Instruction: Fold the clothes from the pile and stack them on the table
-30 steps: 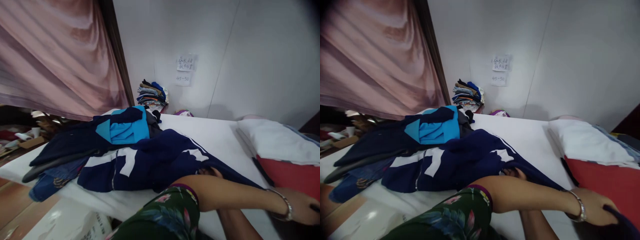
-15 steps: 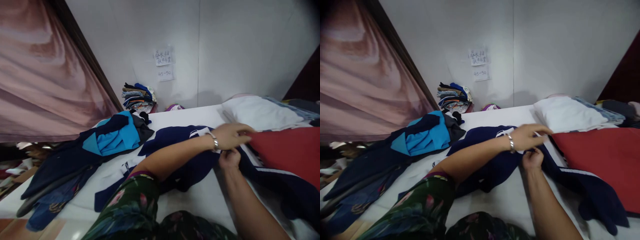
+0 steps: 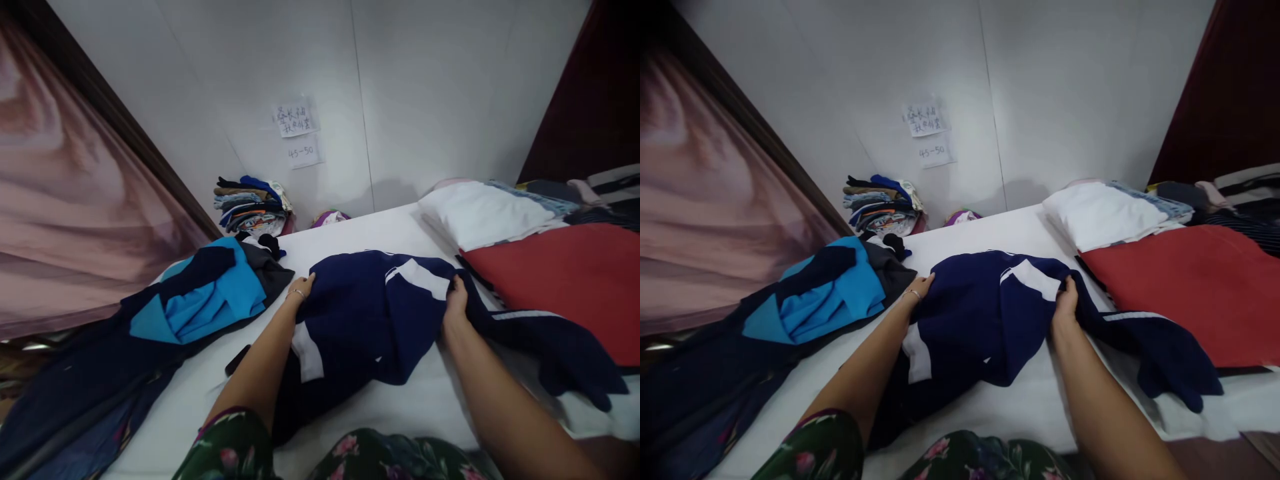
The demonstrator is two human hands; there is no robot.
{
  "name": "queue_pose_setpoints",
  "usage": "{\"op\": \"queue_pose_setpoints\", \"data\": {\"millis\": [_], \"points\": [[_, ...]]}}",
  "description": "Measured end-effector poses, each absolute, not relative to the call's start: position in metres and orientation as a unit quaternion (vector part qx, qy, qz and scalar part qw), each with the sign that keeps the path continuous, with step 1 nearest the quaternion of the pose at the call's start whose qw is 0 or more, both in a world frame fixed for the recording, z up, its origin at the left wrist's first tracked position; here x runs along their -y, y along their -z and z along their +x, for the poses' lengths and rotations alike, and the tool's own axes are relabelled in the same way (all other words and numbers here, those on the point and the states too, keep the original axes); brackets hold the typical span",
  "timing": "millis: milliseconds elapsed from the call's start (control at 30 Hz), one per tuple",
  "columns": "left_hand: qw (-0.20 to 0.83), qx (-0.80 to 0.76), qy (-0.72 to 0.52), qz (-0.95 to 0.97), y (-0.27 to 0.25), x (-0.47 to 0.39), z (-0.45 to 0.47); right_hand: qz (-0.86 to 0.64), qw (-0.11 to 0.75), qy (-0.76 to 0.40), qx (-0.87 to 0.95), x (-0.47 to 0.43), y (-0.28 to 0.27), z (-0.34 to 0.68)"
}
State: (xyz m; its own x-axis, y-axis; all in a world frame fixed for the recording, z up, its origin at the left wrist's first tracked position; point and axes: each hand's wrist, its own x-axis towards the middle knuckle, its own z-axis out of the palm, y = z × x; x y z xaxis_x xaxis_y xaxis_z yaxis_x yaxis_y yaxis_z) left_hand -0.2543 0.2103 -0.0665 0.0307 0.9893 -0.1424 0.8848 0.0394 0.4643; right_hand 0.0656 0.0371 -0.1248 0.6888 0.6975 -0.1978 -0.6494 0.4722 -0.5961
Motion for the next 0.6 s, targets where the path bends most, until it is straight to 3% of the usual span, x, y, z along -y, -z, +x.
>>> {"op": "queue_pose_setpoints", "data": {"millis": [200, 333, 600], "points": [[0.292, -0.671, -0.185, 0.656, 0.087, -0.198, -0.246, -0.410, 0.761, -0.476, 0.161, -0.028, 0.120, 0.061], [0.321, -0.627, -0.272, 0.655, 0.083, -0.180, -0.239, -0.425, 0.742, -0.475, 0.206, -0.023, 0.112, 0.057], [0.200, -0.582, -0.402, 0.678, 0.042, -0.155, -0.237, -0.390, 0.765, -0.478, 0.184, -0.019, 0.103, 0.050]]}}
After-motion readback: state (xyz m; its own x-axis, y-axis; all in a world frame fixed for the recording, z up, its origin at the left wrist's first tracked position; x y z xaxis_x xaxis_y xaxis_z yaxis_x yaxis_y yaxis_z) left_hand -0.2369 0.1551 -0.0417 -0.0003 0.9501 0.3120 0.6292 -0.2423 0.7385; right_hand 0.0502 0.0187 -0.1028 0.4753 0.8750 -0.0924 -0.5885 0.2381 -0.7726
